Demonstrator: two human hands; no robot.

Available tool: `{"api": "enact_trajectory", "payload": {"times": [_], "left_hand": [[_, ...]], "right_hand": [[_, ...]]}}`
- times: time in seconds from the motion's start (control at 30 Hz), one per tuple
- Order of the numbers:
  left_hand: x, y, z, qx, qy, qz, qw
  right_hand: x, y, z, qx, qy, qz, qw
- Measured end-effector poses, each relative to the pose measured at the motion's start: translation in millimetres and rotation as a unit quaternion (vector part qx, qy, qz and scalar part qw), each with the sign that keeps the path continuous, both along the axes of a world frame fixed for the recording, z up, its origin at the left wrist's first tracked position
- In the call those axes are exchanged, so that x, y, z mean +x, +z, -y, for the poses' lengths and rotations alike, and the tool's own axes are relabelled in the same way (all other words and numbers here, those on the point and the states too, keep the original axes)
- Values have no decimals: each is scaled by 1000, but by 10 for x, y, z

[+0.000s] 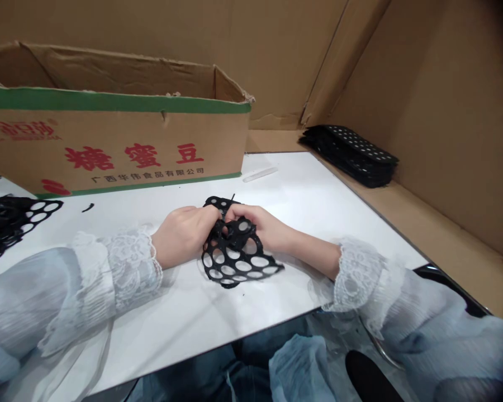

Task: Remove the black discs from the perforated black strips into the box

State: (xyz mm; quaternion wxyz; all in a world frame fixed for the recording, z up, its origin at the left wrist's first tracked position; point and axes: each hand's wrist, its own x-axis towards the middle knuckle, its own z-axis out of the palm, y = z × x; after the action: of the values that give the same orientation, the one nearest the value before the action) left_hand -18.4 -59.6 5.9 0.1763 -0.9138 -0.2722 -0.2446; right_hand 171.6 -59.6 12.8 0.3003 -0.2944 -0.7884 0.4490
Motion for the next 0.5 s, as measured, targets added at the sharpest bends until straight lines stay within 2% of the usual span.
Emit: {"api": "enact_trajectory", "payload": {"times": [0.13, 0.27, 0.5], "left_hand": [[2, -4, -12, -25, -12, -28, 999], [12, -13, -17, -1, -28, -28, 999], [9, -27, 0, 38, -73, -38, 996]], "right_hand": [[-4, -11, 6, 4, -11, 3, 1000], [-5, -9, -6, 12, -19, 14, 1000], [15, 20, -40, 34, 60, 77, 995]]}}
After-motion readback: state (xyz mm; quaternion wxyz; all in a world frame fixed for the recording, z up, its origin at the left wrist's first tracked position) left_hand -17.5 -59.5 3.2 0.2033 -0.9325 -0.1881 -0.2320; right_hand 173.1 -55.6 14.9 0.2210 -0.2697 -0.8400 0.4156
